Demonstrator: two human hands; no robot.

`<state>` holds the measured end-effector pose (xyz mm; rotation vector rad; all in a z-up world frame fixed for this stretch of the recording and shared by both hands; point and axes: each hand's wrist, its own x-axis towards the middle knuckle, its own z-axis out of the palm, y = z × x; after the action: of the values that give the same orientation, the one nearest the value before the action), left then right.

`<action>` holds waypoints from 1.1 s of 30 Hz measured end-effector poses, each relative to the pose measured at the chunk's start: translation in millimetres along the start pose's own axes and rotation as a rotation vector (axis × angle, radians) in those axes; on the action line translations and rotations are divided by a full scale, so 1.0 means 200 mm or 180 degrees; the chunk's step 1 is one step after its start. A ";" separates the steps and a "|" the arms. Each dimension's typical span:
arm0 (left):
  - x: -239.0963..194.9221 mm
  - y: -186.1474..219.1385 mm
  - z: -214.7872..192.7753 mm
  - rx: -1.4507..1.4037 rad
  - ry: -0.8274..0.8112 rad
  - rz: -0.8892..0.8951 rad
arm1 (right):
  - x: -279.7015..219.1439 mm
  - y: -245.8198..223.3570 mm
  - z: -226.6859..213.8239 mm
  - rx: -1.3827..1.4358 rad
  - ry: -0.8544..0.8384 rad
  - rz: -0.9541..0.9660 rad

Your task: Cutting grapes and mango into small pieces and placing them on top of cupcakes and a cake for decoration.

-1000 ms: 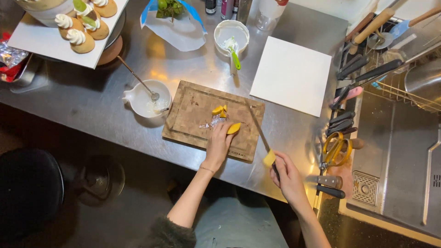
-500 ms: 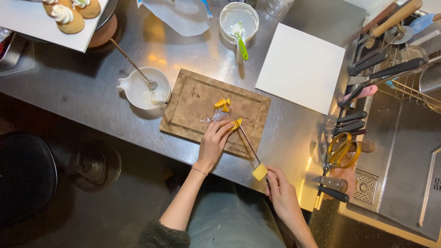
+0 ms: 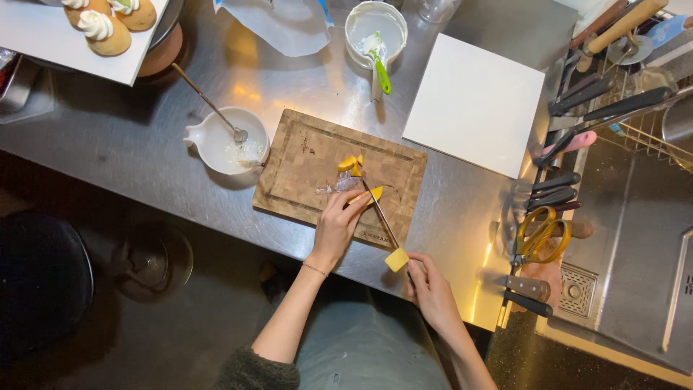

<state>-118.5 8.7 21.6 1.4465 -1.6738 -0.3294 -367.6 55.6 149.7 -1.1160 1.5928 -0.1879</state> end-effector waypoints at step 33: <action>-0.02 0.63 -0.43 -0.3770 -0.3199 -0.2229 | -0.83 0.15 0.50 0.3992 -0.0117 -0.0300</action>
<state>-138.4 77.5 156.5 0.8261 -1.0553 -2.2643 -313.2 235.4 208.4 -0.1883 1.0298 -1.0476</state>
